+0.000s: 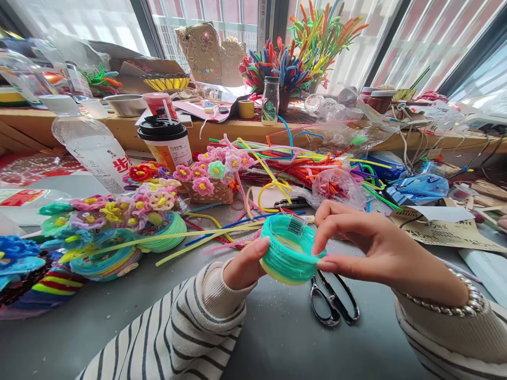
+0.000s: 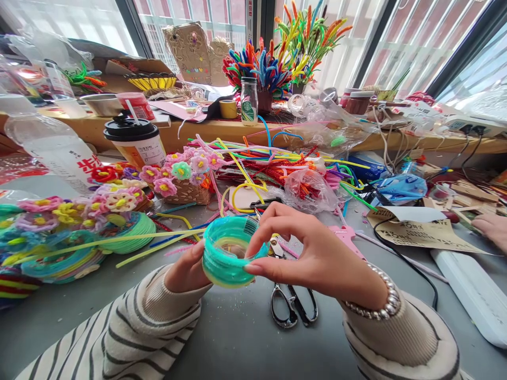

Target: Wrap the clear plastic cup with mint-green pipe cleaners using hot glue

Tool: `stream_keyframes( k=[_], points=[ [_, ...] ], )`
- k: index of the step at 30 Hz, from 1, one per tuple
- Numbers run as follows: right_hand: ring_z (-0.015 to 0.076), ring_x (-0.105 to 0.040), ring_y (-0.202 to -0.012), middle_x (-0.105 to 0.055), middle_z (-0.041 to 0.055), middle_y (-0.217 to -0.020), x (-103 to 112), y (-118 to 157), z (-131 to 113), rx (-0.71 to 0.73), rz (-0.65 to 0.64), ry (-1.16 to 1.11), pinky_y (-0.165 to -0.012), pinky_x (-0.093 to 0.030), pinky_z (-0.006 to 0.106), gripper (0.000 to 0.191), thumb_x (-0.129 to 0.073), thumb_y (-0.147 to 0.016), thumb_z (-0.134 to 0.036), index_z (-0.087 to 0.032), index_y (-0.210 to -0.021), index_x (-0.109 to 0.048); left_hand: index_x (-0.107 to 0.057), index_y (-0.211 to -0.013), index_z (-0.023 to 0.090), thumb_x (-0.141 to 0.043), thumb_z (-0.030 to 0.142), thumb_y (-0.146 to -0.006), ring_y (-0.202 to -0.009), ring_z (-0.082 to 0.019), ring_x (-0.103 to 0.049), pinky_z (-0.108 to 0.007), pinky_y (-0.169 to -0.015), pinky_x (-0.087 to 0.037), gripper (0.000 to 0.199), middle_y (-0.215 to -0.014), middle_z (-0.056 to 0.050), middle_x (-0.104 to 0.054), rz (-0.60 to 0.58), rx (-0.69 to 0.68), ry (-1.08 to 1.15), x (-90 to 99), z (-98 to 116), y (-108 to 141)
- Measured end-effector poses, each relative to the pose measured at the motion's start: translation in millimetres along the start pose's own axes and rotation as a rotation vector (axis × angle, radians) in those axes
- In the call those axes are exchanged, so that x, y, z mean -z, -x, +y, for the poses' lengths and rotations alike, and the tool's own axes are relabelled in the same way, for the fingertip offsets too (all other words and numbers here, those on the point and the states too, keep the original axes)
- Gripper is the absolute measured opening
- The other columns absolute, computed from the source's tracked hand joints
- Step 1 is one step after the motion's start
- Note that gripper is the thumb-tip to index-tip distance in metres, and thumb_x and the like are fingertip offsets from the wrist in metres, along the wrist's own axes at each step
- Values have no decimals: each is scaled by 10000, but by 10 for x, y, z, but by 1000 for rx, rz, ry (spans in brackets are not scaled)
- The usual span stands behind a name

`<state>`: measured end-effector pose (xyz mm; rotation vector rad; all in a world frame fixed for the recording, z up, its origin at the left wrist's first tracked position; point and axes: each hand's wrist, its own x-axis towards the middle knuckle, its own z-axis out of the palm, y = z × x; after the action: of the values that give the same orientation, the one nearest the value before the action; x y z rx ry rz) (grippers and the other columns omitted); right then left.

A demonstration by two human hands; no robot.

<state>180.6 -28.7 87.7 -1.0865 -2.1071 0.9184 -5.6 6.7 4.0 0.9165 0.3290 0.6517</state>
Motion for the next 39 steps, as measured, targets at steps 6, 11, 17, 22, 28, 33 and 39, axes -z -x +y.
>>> stream_keyframes(
  k=[6, 11, 17, 22, 28, 33, 39],
  points=[
    [131, -489, -777, -503, 6, -801, -74, -44, 67, -99, 40, 13, -687, -383, 257, 87, -644, -728, -292, -211, -747, -619, -628, -999, 190, -358, 654, -745, -700, -173, -641, -262, -631, -465, 594, -802, -50, -680, 53, 135, -26, 76, -27, 14],
    [147, -500, -824, -521, 13, -822, -111, -87, 122, -146, 42, 1, -722, -397, 270, 137, -639, -725, -342, -209, -753, -622, -656, -942, 155, -254, 718, -729, -621, -152, -653, -211, -556, -452, 724, -726, -71, -699, 62, 239, 8, 162, -60, -36],
    [160, -509, -835, -536, 27, -830, -112, -100, 149, -179, 7, 9, -745, -409, 284, 183, -633, -721, -377, -196, -743, -620, -662, -904, 141, -265, 691, -755, -606, -144, -653, -223, -595, -471, 694, -709, -65, -702, 100, 243, 60, 159, -39, -11],
    [156, -507, -805, -539, 28, -821, -131, -99, 166, -192, -21, 12, -749, -413, 297, 183, -634, -719, -368, -188, -748, -615, -654, -908, 159, -339, 662, -756, -584, -143, -643, -238, -588, -479, 612, -690, -42, -687, 168, 240, 100, 91, 14, -1],
    [159, -513, -803, -543, 30, -828, -163, -113, 214, -205, 4, 10, -727, -415, 291, 192, -637, -705, -380, -191, -735, -622, -586, -1090, 169, -403, 569, -795, -750, -155, -640, -271, -670, -498, 530, -976, -89, -669, 206, 166, 187, 104, -15, -37],
    [164, -513, -828, -542, 34, -859, -174, -121, 233, -225, 14, 36, -764, -414, 308, 195, -625, -716, -386, -193, -743, -615, -499, -1186, 219, -479, 536, -776, -826, -158, -640, -262, -709, -513, 519, -1038, -59, -641, 216, 124, 147, 81, 26, 28],
    [164, -519, -829, -543, 33, -858, -177, -127, 230, -228, 2, 70, -755, -418, 300, 169, -622, -721, -362, -195, -745, -616, -481, -1169, 249, -652, 319, -714, -867, -146, -624, -247, -766, -499, 491, -1044, -20, -630, 204, 81, 45, 19, 60, 74]
  ],
)
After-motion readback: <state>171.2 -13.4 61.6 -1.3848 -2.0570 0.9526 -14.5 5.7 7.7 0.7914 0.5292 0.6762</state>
